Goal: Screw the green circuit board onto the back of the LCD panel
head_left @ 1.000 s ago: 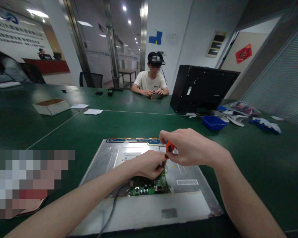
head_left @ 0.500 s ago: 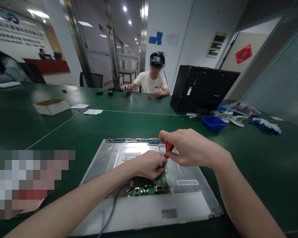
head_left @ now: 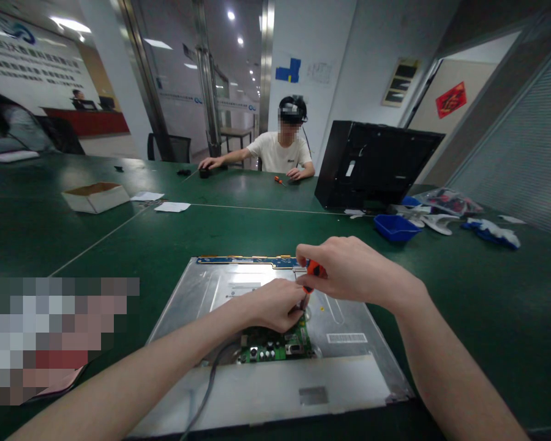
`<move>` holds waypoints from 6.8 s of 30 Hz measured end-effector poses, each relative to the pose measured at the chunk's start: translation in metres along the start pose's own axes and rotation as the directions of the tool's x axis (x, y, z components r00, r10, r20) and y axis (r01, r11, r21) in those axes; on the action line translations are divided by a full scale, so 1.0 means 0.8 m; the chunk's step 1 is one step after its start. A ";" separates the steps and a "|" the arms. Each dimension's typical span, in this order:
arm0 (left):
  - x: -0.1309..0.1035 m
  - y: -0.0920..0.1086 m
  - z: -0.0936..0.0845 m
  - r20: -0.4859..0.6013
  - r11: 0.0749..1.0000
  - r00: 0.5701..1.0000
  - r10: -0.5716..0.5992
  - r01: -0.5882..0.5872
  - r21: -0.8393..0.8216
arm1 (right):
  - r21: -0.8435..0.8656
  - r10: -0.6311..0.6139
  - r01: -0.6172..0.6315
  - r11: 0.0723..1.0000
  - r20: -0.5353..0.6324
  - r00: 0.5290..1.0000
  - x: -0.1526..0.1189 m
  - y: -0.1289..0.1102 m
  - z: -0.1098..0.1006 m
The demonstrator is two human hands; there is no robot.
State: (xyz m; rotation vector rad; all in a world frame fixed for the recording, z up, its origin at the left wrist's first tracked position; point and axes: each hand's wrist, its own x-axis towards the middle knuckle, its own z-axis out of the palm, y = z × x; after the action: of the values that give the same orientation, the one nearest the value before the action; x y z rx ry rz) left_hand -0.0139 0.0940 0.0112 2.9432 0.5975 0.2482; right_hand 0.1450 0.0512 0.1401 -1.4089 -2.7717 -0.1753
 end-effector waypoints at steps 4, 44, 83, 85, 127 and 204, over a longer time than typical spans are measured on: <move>0.001 -0.001 0.000 -0.006 1.000 1.000 -0.010 0.010 0.006 | -0.026 0.000 0.000 1.000 -0.003 1.000 0.002 0.001 0.001; 0.001 -0.003 0.000 -0.006 1.000 1.000 0.003 -0.003 0.006 | 0.031 -0.020 0.020 0.999 0.005 1.000 -0.003 -0.001 -0.005; 0.003 -0.013 0.003 0.041 0.980 0.999 -0.005 0.014 -0.200 | 0.066 -0.017 0.014 0.998 0.039 0.999 -0.002 0.007 -0.003; 0.003 -0.012 0.003 0.042 0.976 0.999 -0.012 0.020 -0.215 | 0.046 0.004 -0.006 0.999 0.043 0.999 -0.001 0.008 -0.002; 0.004 -0.034 0.012 -0.032 0.848 0.999 0.019 -0.033 -0.529 | 0.056 -0.041 0.039 0.998 0.035 0.999 -0.004 0.009 -0.002; 0.003 -0.021 0.010 0.006 0.926 1.000 0.019 -0.015 -0.378 | -0.012 0.014 -0.014 1.000 0.034 0.999 -0.002 0.004 -0.002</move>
State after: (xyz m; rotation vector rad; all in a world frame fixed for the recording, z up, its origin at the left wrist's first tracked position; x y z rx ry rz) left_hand -0.0165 0.1099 0.0013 2.5754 0.4612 0.3117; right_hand 0.1486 0.0516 0.1417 -1.4469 -2.7921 -0.1690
